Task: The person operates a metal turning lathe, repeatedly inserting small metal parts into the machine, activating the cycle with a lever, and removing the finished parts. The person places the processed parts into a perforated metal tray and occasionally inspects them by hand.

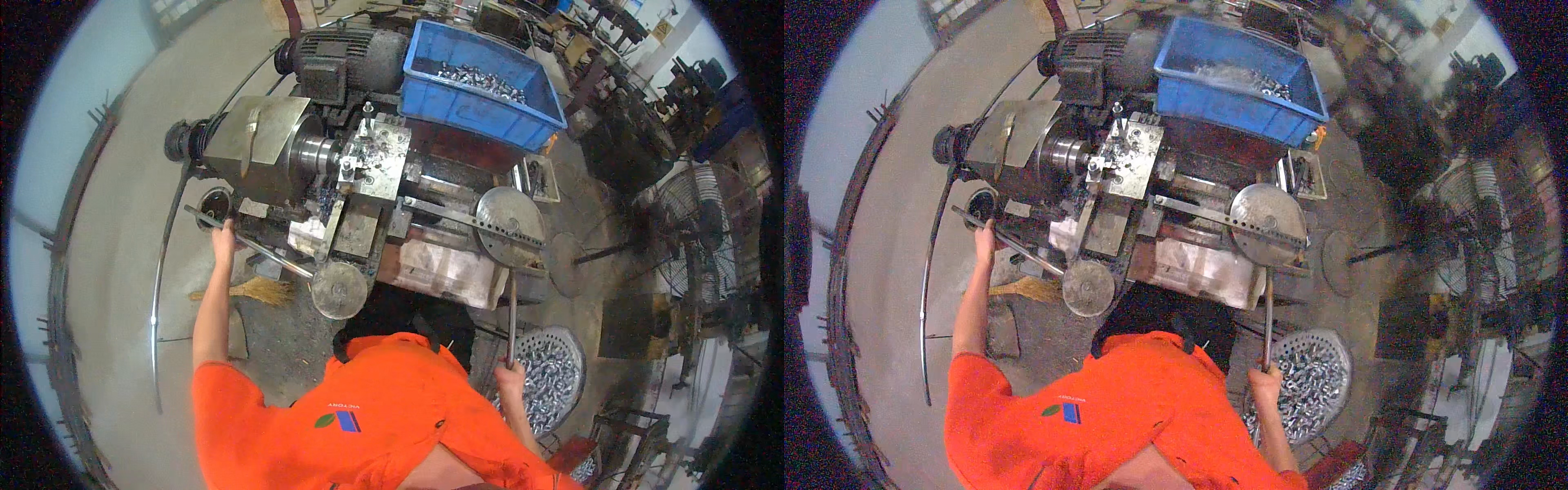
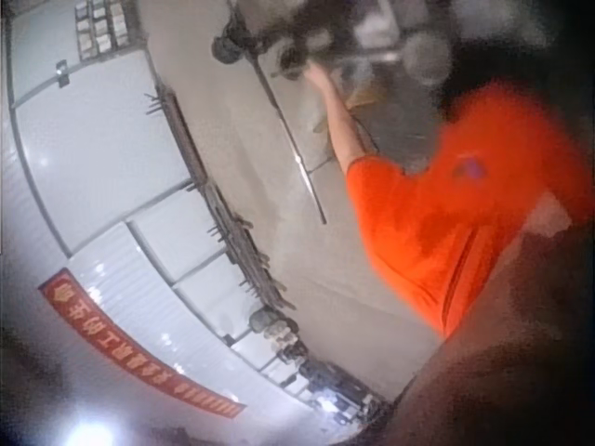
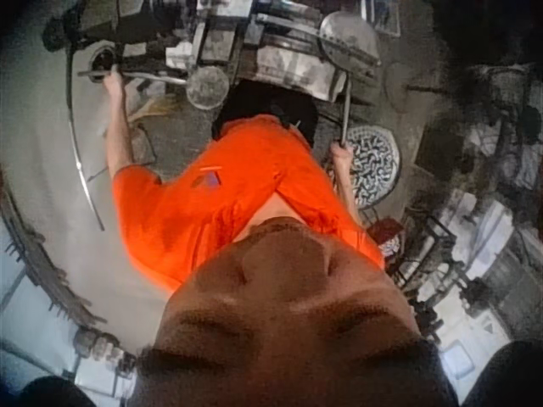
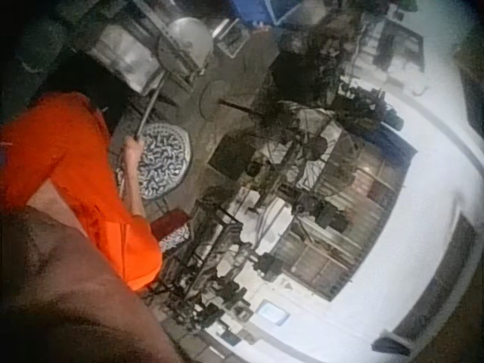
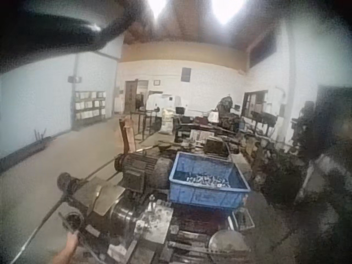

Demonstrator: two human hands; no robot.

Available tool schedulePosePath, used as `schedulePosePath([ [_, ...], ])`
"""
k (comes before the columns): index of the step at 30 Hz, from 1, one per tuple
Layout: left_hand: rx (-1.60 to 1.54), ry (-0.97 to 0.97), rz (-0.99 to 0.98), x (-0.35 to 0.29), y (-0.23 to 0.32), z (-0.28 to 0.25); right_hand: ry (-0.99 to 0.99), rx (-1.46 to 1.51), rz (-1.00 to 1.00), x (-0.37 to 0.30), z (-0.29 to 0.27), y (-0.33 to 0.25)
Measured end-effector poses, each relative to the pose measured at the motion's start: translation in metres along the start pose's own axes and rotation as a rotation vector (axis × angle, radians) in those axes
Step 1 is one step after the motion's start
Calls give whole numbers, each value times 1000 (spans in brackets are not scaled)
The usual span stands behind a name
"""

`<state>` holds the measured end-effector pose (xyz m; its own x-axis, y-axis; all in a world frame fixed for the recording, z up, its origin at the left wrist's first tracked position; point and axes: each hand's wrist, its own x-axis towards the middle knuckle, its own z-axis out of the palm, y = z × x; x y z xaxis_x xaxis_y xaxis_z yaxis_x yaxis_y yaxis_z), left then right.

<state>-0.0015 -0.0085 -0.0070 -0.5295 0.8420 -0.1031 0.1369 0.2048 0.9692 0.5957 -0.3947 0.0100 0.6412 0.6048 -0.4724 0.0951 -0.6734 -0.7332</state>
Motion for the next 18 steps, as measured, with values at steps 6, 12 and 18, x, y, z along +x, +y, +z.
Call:
schedulePosePath([
  [6,180,-86,-146,-23,38,1,107,-282,-397,15,-16,4],
  [12,48,-118,-79,-29,37,10,365,-1028,-386,117,-118,-3],
  [18,135,-267,-190,-20,37,7,743,-1096,-291,193,-126,-59],
])
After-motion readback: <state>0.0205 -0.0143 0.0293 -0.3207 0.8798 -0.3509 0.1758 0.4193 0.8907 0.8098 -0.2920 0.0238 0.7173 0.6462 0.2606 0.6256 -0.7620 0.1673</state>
